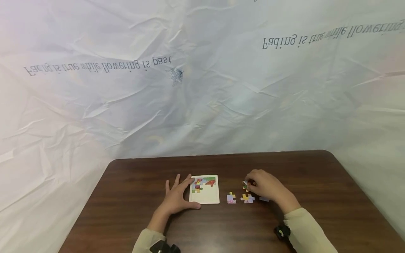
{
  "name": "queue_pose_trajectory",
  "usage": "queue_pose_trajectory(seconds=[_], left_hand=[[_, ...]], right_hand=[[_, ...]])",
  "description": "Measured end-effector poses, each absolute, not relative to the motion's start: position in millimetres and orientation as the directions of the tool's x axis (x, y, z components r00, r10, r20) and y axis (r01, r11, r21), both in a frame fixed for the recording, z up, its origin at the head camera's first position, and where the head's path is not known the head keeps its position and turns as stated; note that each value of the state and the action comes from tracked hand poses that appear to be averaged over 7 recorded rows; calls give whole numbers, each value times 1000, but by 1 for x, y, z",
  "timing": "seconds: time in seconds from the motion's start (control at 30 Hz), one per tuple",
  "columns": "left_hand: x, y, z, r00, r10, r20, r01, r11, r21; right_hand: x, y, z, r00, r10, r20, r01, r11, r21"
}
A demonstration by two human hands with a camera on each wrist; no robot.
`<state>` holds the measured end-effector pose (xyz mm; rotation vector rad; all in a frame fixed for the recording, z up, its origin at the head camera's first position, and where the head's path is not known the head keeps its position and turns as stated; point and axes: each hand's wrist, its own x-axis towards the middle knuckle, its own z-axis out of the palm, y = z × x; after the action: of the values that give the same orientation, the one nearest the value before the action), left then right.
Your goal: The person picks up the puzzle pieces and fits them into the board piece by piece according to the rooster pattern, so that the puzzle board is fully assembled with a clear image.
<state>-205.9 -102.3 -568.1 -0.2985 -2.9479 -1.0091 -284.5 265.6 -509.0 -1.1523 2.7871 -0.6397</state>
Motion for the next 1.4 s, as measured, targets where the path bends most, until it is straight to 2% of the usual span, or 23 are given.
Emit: queue_pose_trajectory(seconds=[0.5,0.9,1.4], left_hand=[[-221,-97,-576,-981,164,105,193,772,606],[-233,-94,-576,-982,144,120,188,779,598],[-246,-98,-580,-983,116,143,179,779,601]], right_hand=[[-309,262,-517,-679,-730,74,-698,611,-374],[-326,260,-520,-680,-726,100,-710,619,-335],[-354,252,-521,-598,-790,138,-795,562,-229]])
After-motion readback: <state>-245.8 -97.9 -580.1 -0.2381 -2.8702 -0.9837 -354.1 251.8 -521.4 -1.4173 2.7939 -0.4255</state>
